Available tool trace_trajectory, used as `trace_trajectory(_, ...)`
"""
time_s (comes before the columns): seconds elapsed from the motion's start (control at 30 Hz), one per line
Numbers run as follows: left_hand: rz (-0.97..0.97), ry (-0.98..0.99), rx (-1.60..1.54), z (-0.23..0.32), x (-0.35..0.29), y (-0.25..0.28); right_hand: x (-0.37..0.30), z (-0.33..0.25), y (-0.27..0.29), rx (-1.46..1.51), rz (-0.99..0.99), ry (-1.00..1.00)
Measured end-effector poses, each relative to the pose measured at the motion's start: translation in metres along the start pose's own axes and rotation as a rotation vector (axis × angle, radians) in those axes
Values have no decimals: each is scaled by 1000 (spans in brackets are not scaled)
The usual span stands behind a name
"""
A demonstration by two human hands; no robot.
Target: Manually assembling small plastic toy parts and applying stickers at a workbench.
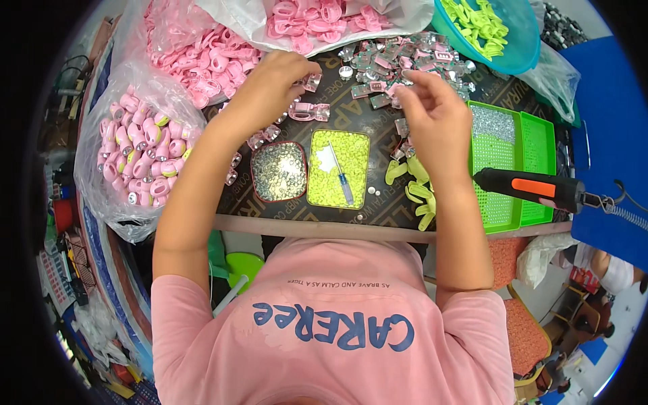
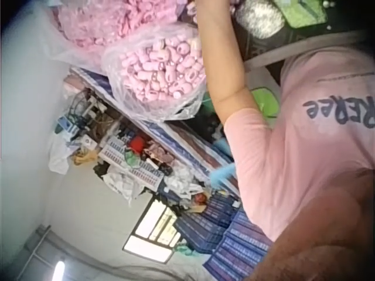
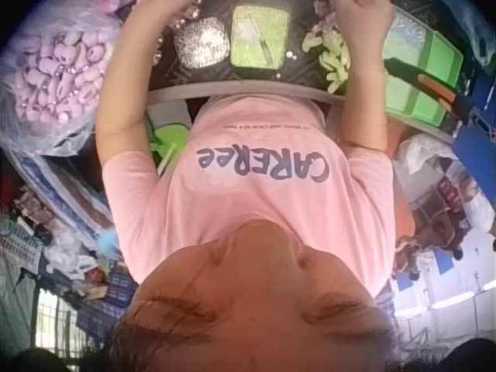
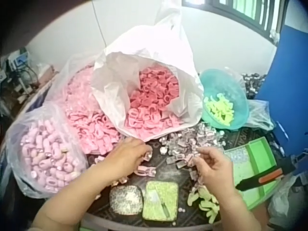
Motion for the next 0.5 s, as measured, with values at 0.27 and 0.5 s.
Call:
trace_trajectory(0.27, -215, 41, 76, -10, 5, -9, 3, -2, 4, -682, -13, 15)
trace_trajectory(0.5, -295, 59, 65, -8, 0, 6, 10, 0, -22, -1058, 60, 59)
Point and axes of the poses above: each hand's wrist, its own x-axis towards the middle knuckle, its own y-axis out of the back of the hand, z = x × y, the point moved 1 cm from there along x, towards the middle knuckle, and after that the axes turned 11 degrees about -z, right-handed, at the moved point
